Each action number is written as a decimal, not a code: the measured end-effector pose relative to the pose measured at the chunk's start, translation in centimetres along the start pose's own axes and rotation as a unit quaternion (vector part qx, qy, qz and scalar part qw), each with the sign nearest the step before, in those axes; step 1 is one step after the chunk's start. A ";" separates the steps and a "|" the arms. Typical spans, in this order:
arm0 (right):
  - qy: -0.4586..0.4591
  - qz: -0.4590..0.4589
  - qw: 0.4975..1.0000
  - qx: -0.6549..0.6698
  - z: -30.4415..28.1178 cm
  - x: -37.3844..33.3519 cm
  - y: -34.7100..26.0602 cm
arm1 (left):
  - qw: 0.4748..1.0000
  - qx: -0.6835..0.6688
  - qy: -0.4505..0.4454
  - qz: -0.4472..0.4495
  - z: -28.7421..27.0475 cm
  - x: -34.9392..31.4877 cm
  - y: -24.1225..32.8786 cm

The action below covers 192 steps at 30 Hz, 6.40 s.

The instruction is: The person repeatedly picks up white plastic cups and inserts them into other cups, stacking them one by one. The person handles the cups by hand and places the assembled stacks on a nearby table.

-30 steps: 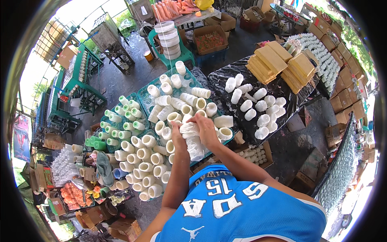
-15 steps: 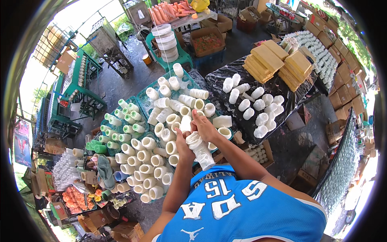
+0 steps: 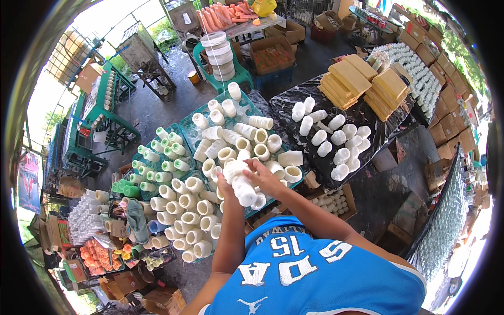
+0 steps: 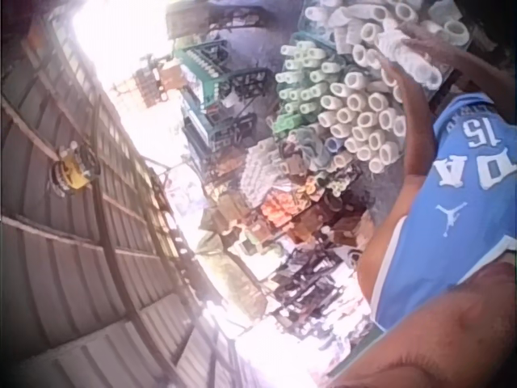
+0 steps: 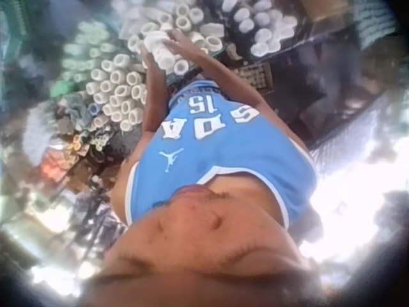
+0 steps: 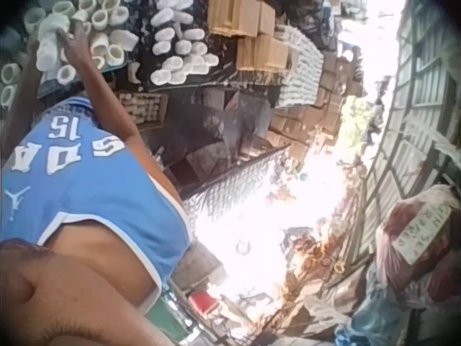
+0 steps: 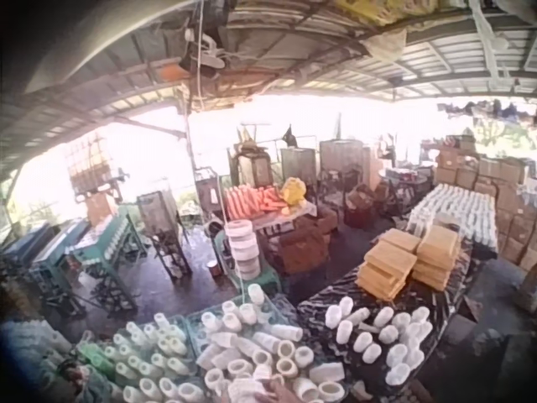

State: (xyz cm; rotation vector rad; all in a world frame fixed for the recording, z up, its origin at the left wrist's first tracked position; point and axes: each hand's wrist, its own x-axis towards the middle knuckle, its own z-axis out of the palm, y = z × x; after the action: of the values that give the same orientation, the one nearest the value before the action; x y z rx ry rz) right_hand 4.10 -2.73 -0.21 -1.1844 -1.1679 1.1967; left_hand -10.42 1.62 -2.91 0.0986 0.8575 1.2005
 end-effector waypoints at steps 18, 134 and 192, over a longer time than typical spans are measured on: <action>-0.118 0.281 0.931 0.199 -3.2 -0.3 -7.2 | 0.814 0.480 -0.276 0.179 5.0 -6.2 4.3; 0.202 0.115 0.902 0.363 -22.4 -6.5 -2.6 | 0.902 0.207 -0.338 -0.172 14.9 -2.5 -17.2; 0.044 -0.091 0.943 -0.318 -8.3 15.6 2.7 | 0.893 0.421 -0.155 0.039 4.3 -1.9 0.3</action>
State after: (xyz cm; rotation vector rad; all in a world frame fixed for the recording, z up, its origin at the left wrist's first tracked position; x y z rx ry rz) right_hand 12.77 12.69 -3.06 -1.5398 -1.6201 0.6230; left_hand -8.14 1.69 1.16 1.0140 1.0385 0.7769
